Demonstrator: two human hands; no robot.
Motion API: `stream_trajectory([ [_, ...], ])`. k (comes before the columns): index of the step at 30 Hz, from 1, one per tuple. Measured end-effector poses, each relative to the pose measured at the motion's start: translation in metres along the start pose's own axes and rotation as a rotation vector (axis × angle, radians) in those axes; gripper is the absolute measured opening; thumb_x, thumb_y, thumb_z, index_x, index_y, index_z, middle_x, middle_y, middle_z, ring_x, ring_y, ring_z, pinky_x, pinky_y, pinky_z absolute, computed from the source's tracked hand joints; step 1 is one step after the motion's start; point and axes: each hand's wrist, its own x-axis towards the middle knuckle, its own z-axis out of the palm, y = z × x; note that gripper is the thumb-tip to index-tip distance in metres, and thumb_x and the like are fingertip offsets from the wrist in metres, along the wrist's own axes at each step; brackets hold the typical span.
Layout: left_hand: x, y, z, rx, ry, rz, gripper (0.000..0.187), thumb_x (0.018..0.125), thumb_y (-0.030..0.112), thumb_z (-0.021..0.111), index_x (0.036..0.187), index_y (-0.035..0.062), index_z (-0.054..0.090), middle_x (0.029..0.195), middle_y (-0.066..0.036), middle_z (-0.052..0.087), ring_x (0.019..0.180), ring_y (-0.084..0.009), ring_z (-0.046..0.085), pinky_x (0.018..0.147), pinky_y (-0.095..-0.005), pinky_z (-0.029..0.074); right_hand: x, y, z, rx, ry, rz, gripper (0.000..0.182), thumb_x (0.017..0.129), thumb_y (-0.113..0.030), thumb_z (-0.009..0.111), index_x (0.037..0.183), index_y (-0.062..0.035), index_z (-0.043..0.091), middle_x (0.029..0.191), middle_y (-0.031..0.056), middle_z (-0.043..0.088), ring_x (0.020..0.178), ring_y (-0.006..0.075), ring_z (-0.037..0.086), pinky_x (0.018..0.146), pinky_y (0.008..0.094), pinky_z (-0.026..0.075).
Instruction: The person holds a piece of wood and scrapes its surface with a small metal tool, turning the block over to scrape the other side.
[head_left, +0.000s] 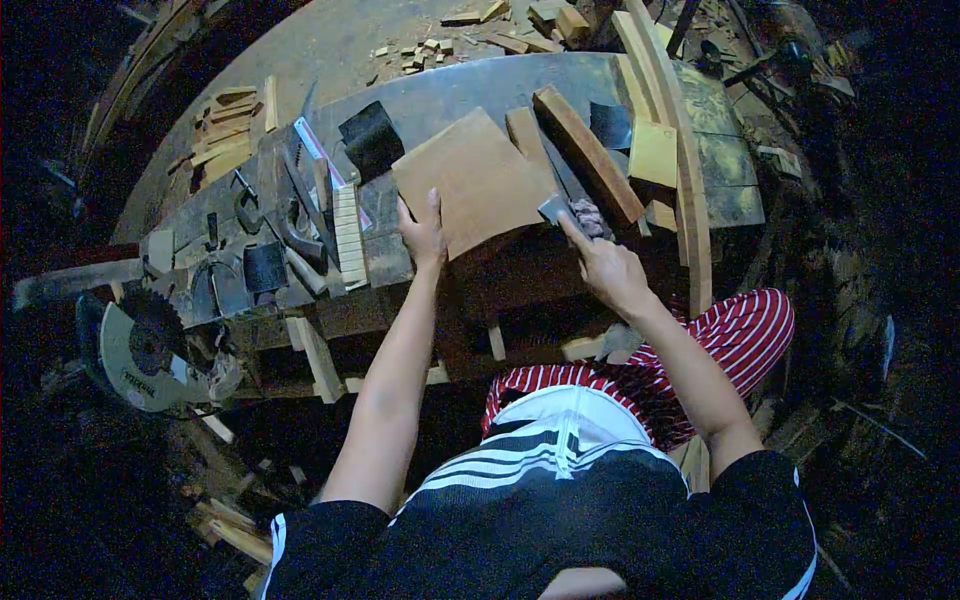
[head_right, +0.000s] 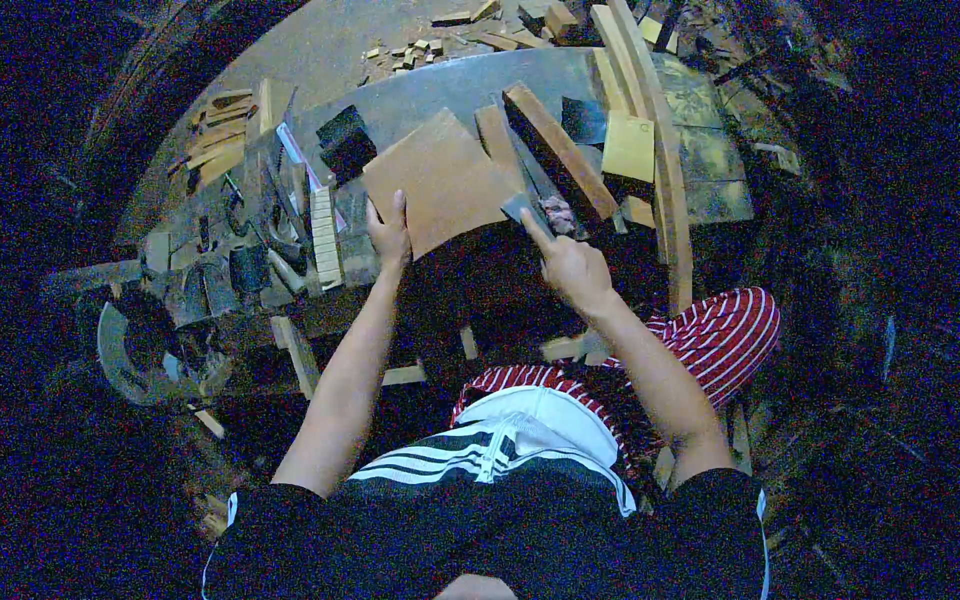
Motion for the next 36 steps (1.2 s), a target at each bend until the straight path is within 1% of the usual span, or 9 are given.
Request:
stream_trajectory([
  [2,-0.002,0.004,0.001,0.023,0.006,-0.003,0.054,0.080,0.032,0.066,0.118,-0.0022,0.048,0.103,-0.012,0.060,0.091,-0.0195,0.058,0.082,-0.0319,0.044,0.020,-0.002,-0.001,0.031,0.032,-0.036,0.066,0.080,-0.011,0.047,0.139,-0.0291,0.024,0.073,0.0224,0.062,0.066,0.0400,0.062,0.058,0.0498,0.050],
  [8,0.001,-0.001,-0.002,0.076,-0.020,0.007,0.052,0.081,0.033,0.064,0.116,-0.0014,0.049,0.103,-0.012,0.060,0.092,-0.0197,0.057,0.082,-0.0326,0.043,0.110,-0.026,-0.001,0.110,0.170,-0.094,0.060,0.081,-0.012,0.045,0.137,-0.0252,0.027,0.074,0.0227,0.062,0.068,0.0412,0.061,0.061,0.0515,0.049],
  [10,0.001,0.001,0.001,0.061,-0.030,-0.001,0.051,0.081,0.033,0.064,0.116,-0.0013,0.049,0.103,-0.012,0.059,0.092,-0.0197,0.056,0.082,-0.0328,0.043,0.103,-0.023,0.002,0.093,0.178,-0.081,0.058,0.082,-0.013,0.044,0.136,-0.0247,0.028,0.073,0.0223,0.062,0.068,0.0399,0.062,0.059,0.0508,0.049],
  [13,-0.001,0.006,-0.001,0.118,-0.025,-0.033,0.050,0.081,0.033,0.064,0.115,-0.0013,0.049,0.103,-0.012,0.059,0.092,-0.0195,0.056,0.083,-0.0323,0.043,0.063,-0.005,0.014,-0.010,0.258,-0.133,0.062,0.079,-0.015,0.048,0.137,-0.0296,0.029,0.066,0.0188,0.061,0.057,0.0361,0.062,0.051,0.0490,0.050],
  [16,-0.003,0.009,-0.002,0.019,-0.027,-0.007,0.051,0.081,0.032,0.065,0.117,-0.0015,0.048,0.104,-0.012,0.059,0.092,-0.0192,0.056,0.083,-0.0317,0.043,0.012,0.007,0.012,0.038,0.115,-0.081,0.067,0.077,-0.013,0.050,0.137,-0.0310,0.028,0.068,0.0185,0.062,0.058,0.0357,0.063,0.053,0.0477,0.051],
  [19,-0.003,0.006,-0.001,0.043,-0.032,-0.005,0.053,0.081,0.031,0.066,0.118,-0.0019,0.047,0.105,-0.012,0.059,0.092,-0.0191,0.056,0.083,-0.0314,0.043,0.013,0.001,0.002,-0.003,0.050,-0.049,0.067,0.078,-0.012,0.047,0.138,-0.0321,0.026,0.072,0.0191,0.063,0.059,0.0354,0.063,0.054,0.0474,0.051],
  [22,-0.002,0.006,-0.001,0.027,-0.015,0.010,0.054,0.081,0.032,0.066,0.119,-0.0019,0.047,0.104,-0.012,0.059,0.092,-0.0193,0.056,0.083,-0.0318,0.043,0.063,-0.014,-0.004,0.041,0.083,-0.056,0.063,0.081,-0.013,0.047,0.138,-0.0296,0.027,0.077,0.0235,0.061,0.069,0.0410,0.061,0.060,0.0509,0.049],
  [27,-0.003,0.014,-0.002,0.150,-0.019,-0.037,0.053,0.081,0.032,0.066,0.118,-0.0014,0.048,0.105,-0.012,0.059,0.093,-0.0191,0.056,0.083,-0.0323,0.043,0.147,-0.044,-0.012,0.148,0.183,-0.079,0.058,0.080,-0.011,0.045,0.134,-0.0253,0.031,0.080,0.0245,0.062,0.073,0.0422,0.061,0.063,0.0521,0.049],
  [36,-0.002,0.008,-0.003,-0.037,-0.033,-0.024,0.050,0.082,0.028,0.065,0.117,-0.0016,0.047,0.102,-0.011,0.059,0.091,-0.0184,0.056,0.083,-0.0309,0.043,0.055,-0.020,0.001,0.037,0.094,-0.122,0.062,0.079,-0.009,0.046,0.136,-0.0246,0.030,0.077,0.0250,0.061,0.071,0.0401,0.062,0.061,0.0501,0.049],
])
